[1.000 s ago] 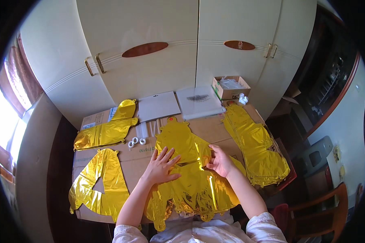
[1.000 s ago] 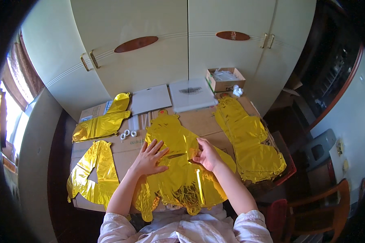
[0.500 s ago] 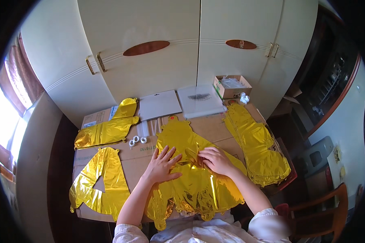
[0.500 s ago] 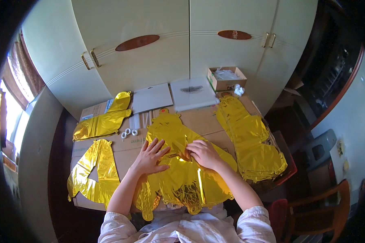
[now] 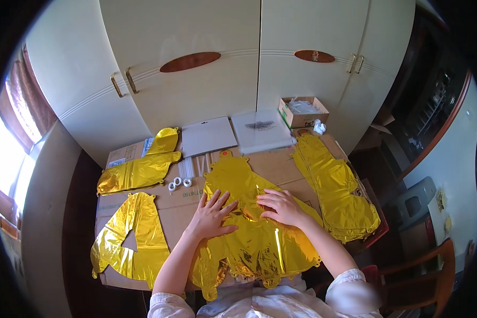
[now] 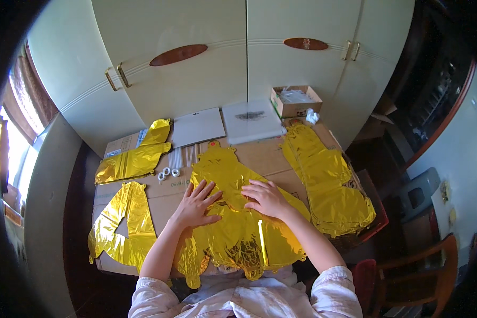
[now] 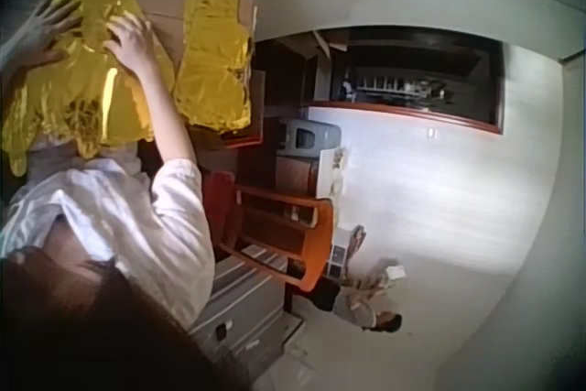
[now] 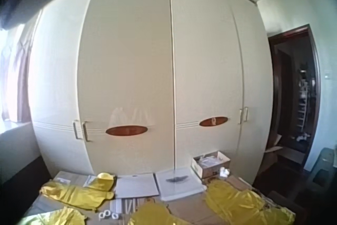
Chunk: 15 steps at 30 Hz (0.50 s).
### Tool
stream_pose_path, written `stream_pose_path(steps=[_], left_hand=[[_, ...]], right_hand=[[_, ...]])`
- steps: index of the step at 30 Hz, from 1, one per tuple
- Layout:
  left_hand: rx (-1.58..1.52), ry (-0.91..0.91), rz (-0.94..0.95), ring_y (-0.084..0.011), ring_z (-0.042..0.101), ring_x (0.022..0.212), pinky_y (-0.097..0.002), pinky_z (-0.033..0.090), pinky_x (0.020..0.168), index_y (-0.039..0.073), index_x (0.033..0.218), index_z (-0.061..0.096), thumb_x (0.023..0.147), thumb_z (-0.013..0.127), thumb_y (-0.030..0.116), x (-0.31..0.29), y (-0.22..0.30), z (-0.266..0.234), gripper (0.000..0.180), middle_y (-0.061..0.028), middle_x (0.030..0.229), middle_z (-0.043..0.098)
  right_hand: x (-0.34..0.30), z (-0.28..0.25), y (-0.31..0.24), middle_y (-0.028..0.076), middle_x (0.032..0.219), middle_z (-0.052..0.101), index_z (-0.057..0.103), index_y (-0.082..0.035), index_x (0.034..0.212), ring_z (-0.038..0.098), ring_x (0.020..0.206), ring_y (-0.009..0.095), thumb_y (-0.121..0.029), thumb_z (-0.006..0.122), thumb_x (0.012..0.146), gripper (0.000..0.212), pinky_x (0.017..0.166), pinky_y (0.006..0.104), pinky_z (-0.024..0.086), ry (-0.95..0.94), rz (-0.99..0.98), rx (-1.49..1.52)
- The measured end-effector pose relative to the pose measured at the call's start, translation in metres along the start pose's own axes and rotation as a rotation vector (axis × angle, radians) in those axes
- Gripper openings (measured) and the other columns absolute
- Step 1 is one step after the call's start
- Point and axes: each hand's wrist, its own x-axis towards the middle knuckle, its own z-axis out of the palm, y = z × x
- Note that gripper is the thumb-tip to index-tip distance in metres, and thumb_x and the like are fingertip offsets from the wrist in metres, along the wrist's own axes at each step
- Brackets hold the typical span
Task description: Unfolding and arranging gold metallic foil balloons on a workspace table.
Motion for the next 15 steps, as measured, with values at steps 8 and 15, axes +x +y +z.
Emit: stream_pose_path(steps=[8, 15], left_hand=[[-0.003, -0.016, -0.006, -0.0343, 0.023, 0.143, -0.0582, 0.014, 0.114, 0.026, 0.145, 0.039, 0.079, 0.056, 0.066, 0.000, 0.000, 0.000, 0.080, -0.0128, 0.153, 0.031], [-0.007, -0.028, -0.008, -0.0341, 0.023, 0.143, -0.0578, 0.013, 0.114, 0.026, 0.146, 0.038, 0.079, 0.056, 0.066, 0.000, 0.001, 0.000, 0.080, -0.0127, 0.153, 0.031]], right_hand=[[0.006, 0.000, 0.007, 0.001, 0.147, 0.043, 0.056, -0.024, 0.132, 0.032, 0.140, 0.024, -0.050, 0.062, 0.086, 0.053, 0.109, 0.0488, 0.028, -0.166, 0.025, 0.004], [0.016, -0.010, 0.010, 0.002, 0.154, 0.033, 0.049, -0.035, 0.138, 0.020, 0.144, 0.032, -0.059, 0.059, 0.084, 0.060, 0.113, 0.0521, 0.022, -0.332, 0.063, -0.020]])
